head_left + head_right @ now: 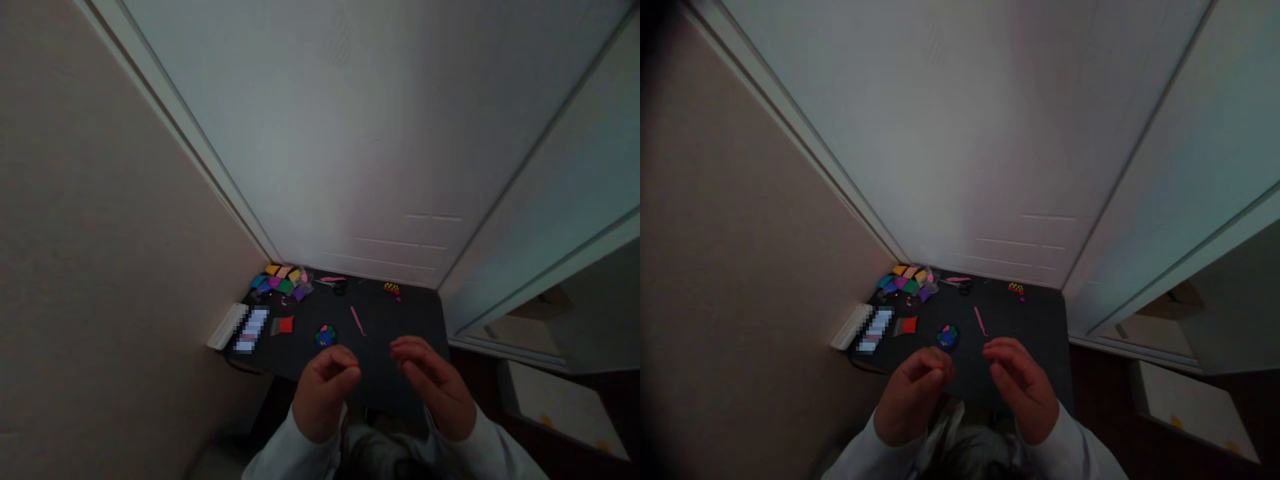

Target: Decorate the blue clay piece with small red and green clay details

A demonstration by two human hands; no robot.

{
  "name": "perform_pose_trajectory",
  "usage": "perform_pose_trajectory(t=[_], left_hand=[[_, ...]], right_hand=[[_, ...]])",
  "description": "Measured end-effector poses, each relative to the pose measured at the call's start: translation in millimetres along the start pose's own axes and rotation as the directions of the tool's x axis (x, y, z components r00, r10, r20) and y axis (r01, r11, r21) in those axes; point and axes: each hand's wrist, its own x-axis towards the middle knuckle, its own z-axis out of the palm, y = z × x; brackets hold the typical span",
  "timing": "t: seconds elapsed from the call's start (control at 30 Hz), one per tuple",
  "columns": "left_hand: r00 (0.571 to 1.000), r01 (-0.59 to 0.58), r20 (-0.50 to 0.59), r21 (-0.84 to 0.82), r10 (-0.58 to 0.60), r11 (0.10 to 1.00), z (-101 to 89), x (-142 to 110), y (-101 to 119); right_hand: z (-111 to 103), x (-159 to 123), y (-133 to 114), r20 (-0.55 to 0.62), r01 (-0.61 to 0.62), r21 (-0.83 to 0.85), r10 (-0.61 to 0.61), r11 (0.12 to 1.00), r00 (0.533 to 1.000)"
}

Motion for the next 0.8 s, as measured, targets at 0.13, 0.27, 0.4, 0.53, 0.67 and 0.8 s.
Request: perform_pose_trajectory(t=[0.13, 0.27, 0.4, 0.53, 0.67, 0.8], left_hand=[[0.977, 0.098, 0.195, -0.071, -0.083, 0.993, 2.6, 27, 3], [0.932, 0.212, 0.322, -0.101, -0.169, 0.972, -7.5, 48, 19], [0.901, 0.338, 0.338, -0.16, -0.271, 0.927, -33.4, 63, 35], [0.894, 0.407, 0.303, -0.245, -0.329, 0.88, -61.4, 75, 45], [0.889, 0.435, 0.286, -0.288, -0.357, 0.853, -83.6, 84, 52], [0.878, 0.459, 0.284, -0.278, -0.385, 0.844, -95.7, 92, 56]], right_hand=[[5, 2, 6, -0.081, -0.015, -0.053, 0.011, 0.999, 0.997], [26, 18, 6, -0.14, 0.027, -0.112, -0.043, 0.993, 0.989], [58, 40, 6, -0.118, 0.052, -0.135, -0.068, 0.989, 0.991], [86, 54, 11, -0.091, 0.034, -0.124, -0.046, 0.992, 0.995], [109, 64, 18, -0.101, 0.007, -0.109, -0.018, 0.994, 0.995], [125, 68, 20, -0.13, -0.001, -0.103, -0.012, 0.995, 0.991]])
